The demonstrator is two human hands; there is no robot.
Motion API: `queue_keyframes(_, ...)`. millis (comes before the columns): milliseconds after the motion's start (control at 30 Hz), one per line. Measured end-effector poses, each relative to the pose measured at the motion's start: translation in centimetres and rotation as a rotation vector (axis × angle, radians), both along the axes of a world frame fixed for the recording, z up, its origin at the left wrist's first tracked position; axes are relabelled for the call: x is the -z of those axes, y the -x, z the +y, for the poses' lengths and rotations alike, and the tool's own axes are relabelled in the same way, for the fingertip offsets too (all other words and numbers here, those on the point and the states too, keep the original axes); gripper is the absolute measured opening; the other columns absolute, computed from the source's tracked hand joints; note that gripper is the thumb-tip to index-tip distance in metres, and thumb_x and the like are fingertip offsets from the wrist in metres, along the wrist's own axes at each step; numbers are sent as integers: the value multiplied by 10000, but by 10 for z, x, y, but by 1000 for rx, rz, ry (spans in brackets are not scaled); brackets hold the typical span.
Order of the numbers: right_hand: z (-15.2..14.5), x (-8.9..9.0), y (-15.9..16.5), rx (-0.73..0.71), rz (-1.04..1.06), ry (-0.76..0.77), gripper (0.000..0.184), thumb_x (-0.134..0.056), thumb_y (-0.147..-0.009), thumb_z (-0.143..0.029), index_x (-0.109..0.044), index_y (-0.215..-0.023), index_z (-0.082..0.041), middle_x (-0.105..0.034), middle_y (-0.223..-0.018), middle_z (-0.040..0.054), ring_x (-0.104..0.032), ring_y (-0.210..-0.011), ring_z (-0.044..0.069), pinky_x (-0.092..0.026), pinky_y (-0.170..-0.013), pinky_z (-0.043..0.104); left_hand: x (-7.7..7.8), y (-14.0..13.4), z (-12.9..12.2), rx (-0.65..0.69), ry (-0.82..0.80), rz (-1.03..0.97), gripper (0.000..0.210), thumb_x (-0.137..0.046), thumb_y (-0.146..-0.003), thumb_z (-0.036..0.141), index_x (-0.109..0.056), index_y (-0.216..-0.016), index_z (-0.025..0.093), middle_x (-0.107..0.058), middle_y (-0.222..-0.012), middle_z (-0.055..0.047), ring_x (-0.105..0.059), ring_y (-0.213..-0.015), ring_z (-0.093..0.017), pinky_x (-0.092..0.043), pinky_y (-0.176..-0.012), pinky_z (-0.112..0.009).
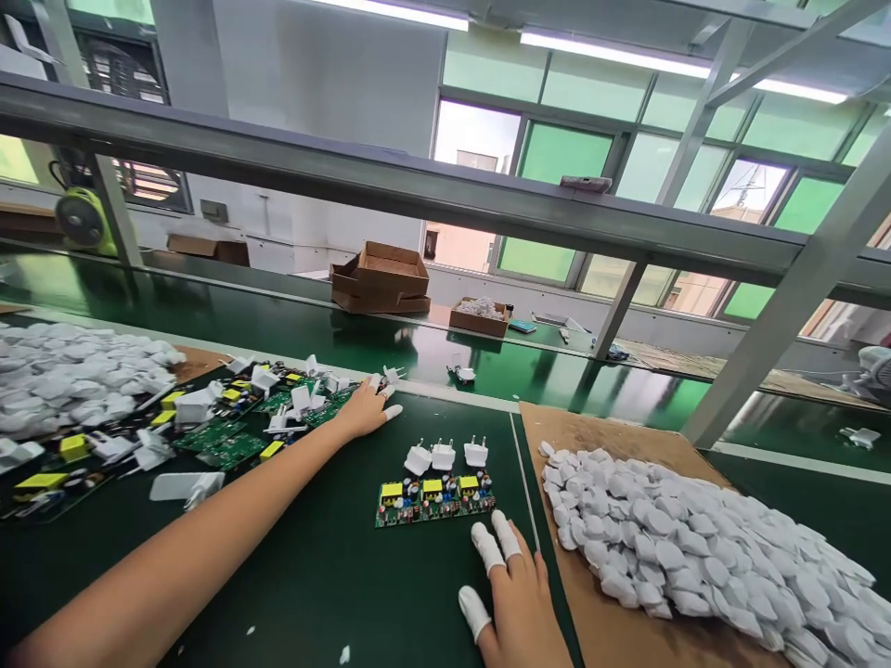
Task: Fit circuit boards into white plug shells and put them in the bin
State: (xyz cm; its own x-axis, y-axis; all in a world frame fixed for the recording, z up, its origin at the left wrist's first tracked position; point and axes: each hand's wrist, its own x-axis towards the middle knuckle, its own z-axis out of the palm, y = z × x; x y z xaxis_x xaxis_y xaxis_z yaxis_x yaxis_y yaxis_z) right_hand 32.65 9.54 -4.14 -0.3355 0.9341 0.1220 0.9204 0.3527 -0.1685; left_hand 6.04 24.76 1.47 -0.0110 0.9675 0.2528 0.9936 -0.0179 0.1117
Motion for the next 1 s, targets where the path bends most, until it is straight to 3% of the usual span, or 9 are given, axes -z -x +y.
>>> queue_keyframes(133,8,-10,-1,120,148,49,556,-292,-773,-307,-278,-1238,-3,-225,-1307,175,-158,-1207,251,-193,-980,392,-13,-9,-43,60,-30,-63,403,-201,-840,303,-382,-1150,120,-431,-1179,-122,-399,-1074,-200,-321,-877,-359)
queue_keyframes(233,21,-27,4,200,301,120,590,-366,-738,-268,-277,-1205,82,-255,-1276,232,-161,-1199,296,-144,-983,427,-12,-30,-93,148,63,-55,445,-251,-799,376,-536,-1013,111,-523,-1073,-151,-454,-1006,-267,-369,-819,-378)
queue_keyframes(367,33,-38,15,155,531,220,619,-436,-697,-290,-306,-1195,54,-299,-1261,215,-223,-1180,294,-157,-980,416,4,-56,-143,137,219,-56,678,-346,-723,470,-437,-1094,-90,-360,-1182,-316,-228,-1155,-401,-255,-900,-495)
queue_keyframes(500,17,-29,16,197,746,239,612,-351,-721,-346,-237,-1207,9,-335,-1248,184,-341,-1133,215,-282,-946,321,20,-63,-177,129,325,-199,690,-324,-729,415,-285,-1194,-93,-218,-1278,-283,-63,-1210,-340,-170,-972,-437)
queue_keyframes(633,-11,-22,15,237,1409,308,514,-448,-669,-372,-330,-1100,-118,-449,-1153,137,-445,-1035,222,-460,-748,296,26,-71,-213,84,330,-737,676,-372,-711,384,-230,-1245,-6,-134,-1342,-184,0,-1237,-254,-53,-1007,-404)
queue_keyframes(733,-24,-23,21,301,1791,340,528,-663,-522,-345,-418,-959,-178,-539,-994,61,-489,-940,215,-472,-679,276,20,-85,-228,-72,167,-1439,579,-418,-715,333,-320,-1206,43,-274,-1301,-162,-207,-1211,-230,-136,-1012,-355)
queue_keyframes(800,-29,-24,26,339,1875,343,592,-732,-435,-325,-431,-927,-190,-558,-917,24,-513,-856,182,-469,-653,254,15,-91,-229,-119,17,-1919,472,-405,-747,258,-324,-1196,134,-370,-1256,-111,-369,-1127,-189,-308,-944,-321)
queue_keyframes(867,-35,-25,28,341,1925,307,643,-752,-403,-330,-428,-943,-203,-558,-925,12,-511,-850,167,-459,-693,260,15,-92,-226,-99,-66,-2208,427,-438,-750,200,-341,-1165,217,-464,-1183,-58,-475,-1019,-144,-433,-804,-253)
queue_keyframes(1000,-50,-26,23,211,1787,222,572,-712,-511,-359,-446,-1001,-232,-519,-1072,13,-433,-1023,174,-359,-875,282,22,-84,-223,33,156,-2304,334,-613,-640,187,-512,-957,150,-628,-866,-49,-580,-747,-118,-472,-636,-190)
